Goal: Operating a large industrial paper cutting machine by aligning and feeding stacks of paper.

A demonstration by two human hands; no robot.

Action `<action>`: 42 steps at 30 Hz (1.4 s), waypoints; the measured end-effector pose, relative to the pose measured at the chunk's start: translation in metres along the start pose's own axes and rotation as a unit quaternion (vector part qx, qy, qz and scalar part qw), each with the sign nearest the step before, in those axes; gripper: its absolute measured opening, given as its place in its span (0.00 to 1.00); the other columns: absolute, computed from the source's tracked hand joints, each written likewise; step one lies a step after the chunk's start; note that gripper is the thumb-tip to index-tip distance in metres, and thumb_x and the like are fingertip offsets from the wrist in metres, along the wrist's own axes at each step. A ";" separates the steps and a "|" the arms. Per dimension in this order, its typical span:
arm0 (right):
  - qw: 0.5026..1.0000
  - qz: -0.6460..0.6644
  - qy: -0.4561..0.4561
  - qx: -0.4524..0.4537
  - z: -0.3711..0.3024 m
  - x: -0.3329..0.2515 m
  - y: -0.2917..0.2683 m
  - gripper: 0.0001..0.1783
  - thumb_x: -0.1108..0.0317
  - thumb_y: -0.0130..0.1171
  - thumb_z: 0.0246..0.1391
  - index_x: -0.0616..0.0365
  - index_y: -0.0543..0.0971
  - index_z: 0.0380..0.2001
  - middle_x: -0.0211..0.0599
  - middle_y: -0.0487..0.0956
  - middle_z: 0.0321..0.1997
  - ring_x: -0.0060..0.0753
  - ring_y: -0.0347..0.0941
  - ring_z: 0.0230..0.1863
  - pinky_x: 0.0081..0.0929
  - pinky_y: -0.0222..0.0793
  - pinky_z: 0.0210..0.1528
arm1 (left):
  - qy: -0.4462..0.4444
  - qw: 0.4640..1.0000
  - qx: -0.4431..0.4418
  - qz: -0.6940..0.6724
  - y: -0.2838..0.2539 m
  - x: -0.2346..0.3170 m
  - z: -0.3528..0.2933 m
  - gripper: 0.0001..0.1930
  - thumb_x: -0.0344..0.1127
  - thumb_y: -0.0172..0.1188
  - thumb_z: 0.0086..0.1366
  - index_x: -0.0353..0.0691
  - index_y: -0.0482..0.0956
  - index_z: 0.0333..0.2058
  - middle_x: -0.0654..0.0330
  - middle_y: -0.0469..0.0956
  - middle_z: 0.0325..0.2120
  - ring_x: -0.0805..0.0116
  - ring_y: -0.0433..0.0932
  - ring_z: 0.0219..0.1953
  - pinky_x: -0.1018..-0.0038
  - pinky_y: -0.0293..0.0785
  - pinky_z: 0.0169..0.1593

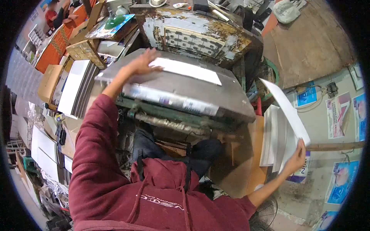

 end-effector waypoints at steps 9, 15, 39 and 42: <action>0.846 0.238 0.048 -0.474 -0.075 -0.068 0.218 0.11 0.71 0.61 0.57 0.66 0.83 0.40 0.40 0.81 0.50 0.33 0.72 0.56 0.28 0.64 0.60 | 0.153 0.986 -0.034 -0.062 0.041 0.124 -0.194 0.42 0.58 0.57 0.62 0.47 0.53 0.69 0.50 0.60 0.65 0.52 0.57 0.68 0.49 0.47 0.70; 0.793 0.207 -0.093 -0.566 -0.106 -0.097 0.331 0.14 0.62 0.61 0.57 0.56 0.84 0.43 0.41 0.81 0.52 0.38 0.69 0.61 0.33 0.51 0.69 | 0.073 0.996 0.044 -0.027 0.008 0.105 -0.272 0.38 0.25 0.52 0.53 0.52 0.62 0.66 0.58 0.67 0.61 0.56 0.64 0.63 0.50 0.47 0.71; 0.930 -0.302 0.089 -0.190 -0.026 0.078 0.051 0.40 0.45 0.62 0.54 0.67 0.69 0.59 0.56 0.70 0.61 0.54 0.66 0.62 0.42 0.62 0.63 | -0.619 0.752 0.195 0.116 0.106 -0.349 -0.434 0.38 0.60 0.49 0.67 0.50 0.51 0.69 0.32 0.57 0.62 0.26 0.59 0.61 0.43 0.59 0.62; 0.786 -0.556 0.213 -0.166 -0.054 0.108 -0.018 0.43 0.40 0.66 0.46 0.70 0.72 0.49 0.59 0.73 0.50 0.58 0.72 0.52 0.45 0.69 0.54 | -0.653 0.733 0.156 0.113 0.091 -0.321 -0.397 0.35 0.62 0.44 0.68 0.53 0.54 0.68 0.38 0.60 0.62 0.29 0.62 0.60 0.38 0.56 0.61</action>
Point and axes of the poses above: each hand's wrist, its own z-axis towards the middle knuckle, its own y-axis out of the palm, x = y × z, the point moved 5 cm from there along z, towards the middle knuckle
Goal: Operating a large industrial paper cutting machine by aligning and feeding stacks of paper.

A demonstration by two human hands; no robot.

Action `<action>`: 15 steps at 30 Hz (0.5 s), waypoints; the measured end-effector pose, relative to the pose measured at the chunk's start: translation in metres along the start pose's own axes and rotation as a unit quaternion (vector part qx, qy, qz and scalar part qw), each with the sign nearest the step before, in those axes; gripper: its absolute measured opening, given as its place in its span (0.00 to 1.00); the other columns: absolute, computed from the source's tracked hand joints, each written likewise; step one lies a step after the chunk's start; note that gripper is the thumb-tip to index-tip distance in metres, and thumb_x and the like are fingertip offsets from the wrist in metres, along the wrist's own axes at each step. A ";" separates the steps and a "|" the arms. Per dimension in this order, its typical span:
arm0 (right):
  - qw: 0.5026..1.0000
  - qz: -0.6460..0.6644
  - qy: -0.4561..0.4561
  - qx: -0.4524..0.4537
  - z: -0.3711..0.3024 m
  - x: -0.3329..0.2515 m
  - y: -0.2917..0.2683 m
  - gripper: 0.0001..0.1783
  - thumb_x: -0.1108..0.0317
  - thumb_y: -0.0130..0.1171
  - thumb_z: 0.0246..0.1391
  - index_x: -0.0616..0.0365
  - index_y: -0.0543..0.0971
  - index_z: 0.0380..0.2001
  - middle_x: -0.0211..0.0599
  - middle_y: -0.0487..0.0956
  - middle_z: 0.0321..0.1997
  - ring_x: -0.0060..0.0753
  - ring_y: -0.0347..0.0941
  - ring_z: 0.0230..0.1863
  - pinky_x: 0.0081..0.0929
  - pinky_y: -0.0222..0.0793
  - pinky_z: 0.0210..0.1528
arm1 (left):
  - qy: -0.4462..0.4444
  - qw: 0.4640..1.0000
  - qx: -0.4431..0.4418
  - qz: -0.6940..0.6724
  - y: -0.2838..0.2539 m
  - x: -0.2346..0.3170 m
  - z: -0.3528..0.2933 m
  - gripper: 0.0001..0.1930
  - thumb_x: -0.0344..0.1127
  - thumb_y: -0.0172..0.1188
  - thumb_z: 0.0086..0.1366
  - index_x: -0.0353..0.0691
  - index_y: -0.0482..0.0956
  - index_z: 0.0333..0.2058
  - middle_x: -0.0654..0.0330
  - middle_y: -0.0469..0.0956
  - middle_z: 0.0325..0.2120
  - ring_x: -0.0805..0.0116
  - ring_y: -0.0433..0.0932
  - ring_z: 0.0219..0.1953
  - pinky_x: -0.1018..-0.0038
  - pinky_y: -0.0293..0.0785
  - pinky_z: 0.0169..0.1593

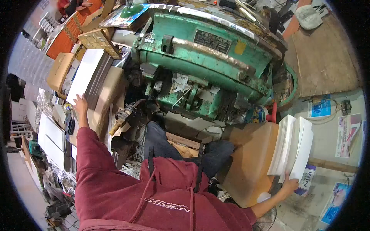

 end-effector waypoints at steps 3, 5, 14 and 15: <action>0.988 0.085 -0.125 0.038 0.011 0.037 0.042 0.32 0.51 0.70 0.46 0.68 0.73 0.43 0.57 0.74 0.47 0.56 0.73 0.49 0.46 0.70 0.48 | 0.027 0.997 -0.033 0.065 -0.025 0.041 -0.007 0.32 0.62 0.41 0.69 0.58 0.54 0.68 0.45 0.60 0.64 0.31 0.62 0.61 0.33 0.55 0.59; 0.987 0.095 -0.131 0.020 0.025 0.052 0.058 0.24 0.61 0.71 0.46 0.66 0.74 0.39 0.56 0.75 0.45 0.56 0.73 0.46 0.46 0.69 0.44 | 0.082 0.991 -0.022 0.103 -0.021 0.050 0.002 0.31 0.62 0.39 0.70 0.61 0.54 0.68 0.48 0.60 0.64 0.33 0.62 0.61 0.31 0.54 0.58; 0.941 0.302 -0.144 0.036 0.051 0.077 0.073 0.22 0.62 0.73 0.45 0.65 0.80 0.40 0.42 0.82 0.36 0.36 0.77 0.37 0.30 0.72 0.43 | -0.053 0.996 -0.073 -0.006 -0.001 0.053 0.026 0.41 0.63 0.42 0.67 0.41 0.48 0.69 0.47 0.48 0.69 0.33 0.43 0.70 0.27 0.41 0.61; 0.934 0.333 -0.132 0.007 0.053 0.085 0.074 0.23 0.58 0.73 0.44 0.65 0.81 0.39 0.39 0.82 0.34 0.33 0.77 0.36 0.28 0.71 0.42 | -0.055 0.997 -0.040 0.025 -0.007 0.059 0.021 0.43 0.65 0.42 0.67 0.37 0.47 0.69 0.42 0.46 0.69 0.35 0.42 0.70 0.26 0.39 0.61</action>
Point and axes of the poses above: each hand's wrist, its own z-axis towards the middle knuckle, its own y-axis out of the palm, x = y × z, the point moved 5 cm from there along z, towards the middle knuckle
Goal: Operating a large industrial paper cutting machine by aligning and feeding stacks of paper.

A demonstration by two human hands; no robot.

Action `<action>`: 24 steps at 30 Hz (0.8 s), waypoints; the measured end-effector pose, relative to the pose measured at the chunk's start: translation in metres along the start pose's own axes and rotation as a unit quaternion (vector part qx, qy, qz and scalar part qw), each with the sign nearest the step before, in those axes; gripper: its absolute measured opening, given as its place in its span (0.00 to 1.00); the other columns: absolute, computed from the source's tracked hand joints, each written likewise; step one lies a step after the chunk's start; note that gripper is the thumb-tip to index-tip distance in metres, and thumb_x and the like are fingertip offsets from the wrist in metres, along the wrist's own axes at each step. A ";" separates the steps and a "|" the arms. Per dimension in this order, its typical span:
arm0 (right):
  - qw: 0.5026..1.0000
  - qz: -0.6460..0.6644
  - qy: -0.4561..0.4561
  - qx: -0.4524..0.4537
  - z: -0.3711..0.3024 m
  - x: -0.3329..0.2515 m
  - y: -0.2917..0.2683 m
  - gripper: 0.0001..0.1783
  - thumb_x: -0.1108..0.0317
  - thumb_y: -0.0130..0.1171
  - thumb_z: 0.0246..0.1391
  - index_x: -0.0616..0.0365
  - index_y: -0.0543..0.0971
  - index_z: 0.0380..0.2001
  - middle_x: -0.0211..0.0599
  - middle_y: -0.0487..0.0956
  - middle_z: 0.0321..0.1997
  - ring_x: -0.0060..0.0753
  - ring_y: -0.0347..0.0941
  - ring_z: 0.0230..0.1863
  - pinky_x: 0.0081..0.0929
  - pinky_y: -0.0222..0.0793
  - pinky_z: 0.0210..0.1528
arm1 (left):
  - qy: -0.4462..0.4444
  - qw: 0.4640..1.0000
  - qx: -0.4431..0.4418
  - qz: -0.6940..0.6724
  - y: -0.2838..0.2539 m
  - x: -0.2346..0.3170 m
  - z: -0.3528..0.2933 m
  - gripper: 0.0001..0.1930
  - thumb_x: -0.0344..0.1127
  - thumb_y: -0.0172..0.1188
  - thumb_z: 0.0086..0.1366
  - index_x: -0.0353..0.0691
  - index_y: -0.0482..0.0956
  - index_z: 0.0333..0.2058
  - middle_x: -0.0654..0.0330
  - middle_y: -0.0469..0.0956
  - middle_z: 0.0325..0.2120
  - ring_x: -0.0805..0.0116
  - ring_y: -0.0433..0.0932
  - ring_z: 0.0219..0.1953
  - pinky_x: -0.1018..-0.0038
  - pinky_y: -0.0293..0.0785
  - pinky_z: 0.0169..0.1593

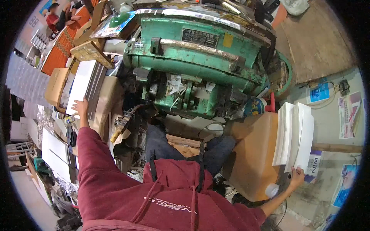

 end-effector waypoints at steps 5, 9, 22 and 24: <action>0.983 0.130 0.097 -0.087 0.015 -0.003 -0.007 0.19 0.61 0.72 0.47 0.63 0.82 0.38 0.32 0.80 0.30 0.23 0.72 0.31 0.23 0.69 0.36 | 0.235 0.964 0.098 -0.072 -0.024 0.045 -0.027 0.40 0.59 0.49 0.67 0.33 0.55 0.66 0.34 0.50 0.66 0.35 0.43 0.70 0.42 0.45 0.68; 0.986 0.101 0.060 -0.115 0.018 0.009 -0.008 0.20 0.57 0.72 0.45 0.63 0.83 0.36 0.32 0.81 0.29 0.24 0.72 0.27 0.24 0.67 0.31 | 0.430 0.839 0.232 -0.240 -0.092 0.135 -0.092 0.33 0.45 0.58 0.66 0.35 0.60 0.64 0.34 0.56 0.64 0.33 0.52 0.67 0.49 0.50 0.68; 0.995 0.056 -0.033 -0.074 -0.008 -0.030 -0.015 0.11 0.66 0.56 0.60 0.63 0.79 0.40 0.37 0.79 0.31 0.30 0.74 0.25 0.27 0.70 0.25 | 0.709 0.681 -0.070 -0.170 -0.162 0.333 -0.307 0.41 0.63 0.49 0.66 0.56 0.44 0.71 0.47 0.41 0.71 0.43 0.44 0.71 0.44 0.47 0.69; 0.961 -0.073 -0.187 0.188 -0.024 -0.030 -0.031 0.17 0.63 0.52 0.63 0.64 0.77 0.48 0.49 0.81 0.40 0.47 0.78 0.36 0.34 0.73 0.41 | 0.701 0.691 -0.166 -0.065 -0.127 0.333 -0.337 0.44 0.71 0.37 0.65 0.54 0.41 0.71 0.49 0.37 0.72 0.44 0.37 0.72 0.42 0.37 0.70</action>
Point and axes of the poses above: each hand's wrist, its own z-axis towards the middle knuckle, its own y-axis out of the palm, x = y × z, the point moved 5 cm from there along z, towards the middle knuckle
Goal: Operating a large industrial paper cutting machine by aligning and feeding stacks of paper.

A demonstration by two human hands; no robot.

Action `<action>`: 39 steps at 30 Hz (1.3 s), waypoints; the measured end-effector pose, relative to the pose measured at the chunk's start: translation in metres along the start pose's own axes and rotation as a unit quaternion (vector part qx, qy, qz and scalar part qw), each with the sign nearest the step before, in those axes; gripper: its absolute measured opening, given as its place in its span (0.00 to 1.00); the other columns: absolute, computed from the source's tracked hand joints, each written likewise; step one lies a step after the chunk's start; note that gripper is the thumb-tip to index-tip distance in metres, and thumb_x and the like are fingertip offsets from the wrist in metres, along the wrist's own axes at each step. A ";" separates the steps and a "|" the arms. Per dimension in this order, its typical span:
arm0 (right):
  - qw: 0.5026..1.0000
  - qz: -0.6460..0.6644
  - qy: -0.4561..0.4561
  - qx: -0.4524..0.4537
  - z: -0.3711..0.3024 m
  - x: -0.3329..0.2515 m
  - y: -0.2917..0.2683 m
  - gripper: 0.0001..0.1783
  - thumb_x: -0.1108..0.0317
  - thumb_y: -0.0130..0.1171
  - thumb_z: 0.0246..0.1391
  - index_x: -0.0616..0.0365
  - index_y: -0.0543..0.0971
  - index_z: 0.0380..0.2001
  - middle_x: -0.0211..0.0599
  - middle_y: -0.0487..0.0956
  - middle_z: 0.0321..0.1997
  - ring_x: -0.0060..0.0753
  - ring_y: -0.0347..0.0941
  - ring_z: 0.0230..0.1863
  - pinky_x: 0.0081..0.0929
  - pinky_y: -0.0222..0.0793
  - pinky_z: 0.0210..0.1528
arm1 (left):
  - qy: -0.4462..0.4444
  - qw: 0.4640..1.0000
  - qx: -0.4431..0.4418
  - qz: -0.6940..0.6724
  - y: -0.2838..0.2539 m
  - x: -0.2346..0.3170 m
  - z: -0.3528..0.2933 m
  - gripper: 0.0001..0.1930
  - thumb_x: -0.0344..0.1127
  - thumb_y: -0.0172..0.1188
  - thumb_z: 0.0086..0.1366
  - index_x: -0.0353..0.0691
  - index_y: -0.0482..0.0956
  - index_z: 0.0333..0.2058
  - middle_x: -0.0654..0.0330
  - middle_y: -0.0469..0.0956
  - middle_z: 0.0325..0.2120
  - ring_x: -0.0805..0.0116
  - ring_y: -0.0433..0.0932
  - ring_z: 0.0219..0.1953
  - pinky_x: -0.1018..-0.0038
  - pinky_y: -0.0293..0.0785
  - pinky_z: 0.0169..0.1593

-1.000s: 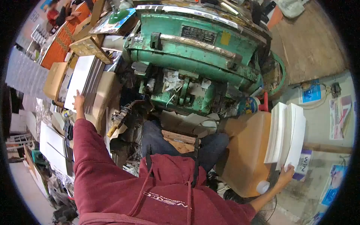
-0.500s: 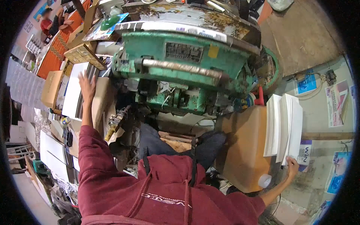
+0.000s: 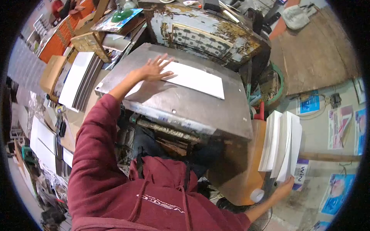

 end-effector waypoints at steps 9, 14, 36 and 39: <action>0.979 -0.094 0.100 -0.154 -0.031 -0.065 0.030 0.21 0.68 0.47 0.65 0.62 0.69 0.60 0.56 0.74 0.56 0.54 0.72 0.56 0.42 0.67 0.55 | 0.042 0.999 -0.005 0.024 0.042 0.060 -0.137 0.47 0.72 0.40 0.63 0.47 0.44 0.71 0.40 0.43 0.70 0.40 0.39 0.72 0.43 0.35 0.70; 0.985 -0.097 0.052 -0.132 -0.031 -0.051 0.038 0.22 0.77 0.48 0.61 0.62 0.70 0.60 0.55 0.75 0.55 0.52 0.74 0.54 0.39 0.70 0.54 | 0.008 0.994 0.050 0.097 -0.021 0.067 -0.233 0.41 0.24 0.50 0.57 0.57 0.52 0.69 0.51 0.59 0.66 0.50 0.58 0.68 0.55 0.54 0.69; 0.973 0.055 0.201 -0.096 -0.007 0.008 -0.001 0.18 0.73 0.45 0.63 0.64 0.75 0.53 0.50 0.80 0.49 0.41 0.77 0.51 0.32 0.70 0.53 | -0.531 0.839 0.099 0.066 0.083 -0.342 -0.346 0.44 0.70 0.48 0.61 0.60 0.45 0.71 0.45 0.48 0.69 0.42 0.47 0.71 0.35 0.44 0.65; 0.992 0.064 0.104 -0.016 0.003 -0.017 -0.021 0.18 0.66 0.45 0.66 0.57 0.74 0.56 0.49 0.79 0.52 0.49 0.74 0.52 0.37 0.69 0.52 | -0.545 0.829 0.129 0.011 0.081 -0.388 -0.356 0.44 0.70 0.46 0.62 0.59 0.44 0.71 0.50 0.50 0.70 0.47 0.47 0.71 0.36 0.44 0.66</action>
Point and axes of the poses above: each hand's wrist, its own z-axis towards the middle knuckle, its own y-axis out of the palm, x = y × z, the point moved 5 cm from there along z, towards the middle knuckle
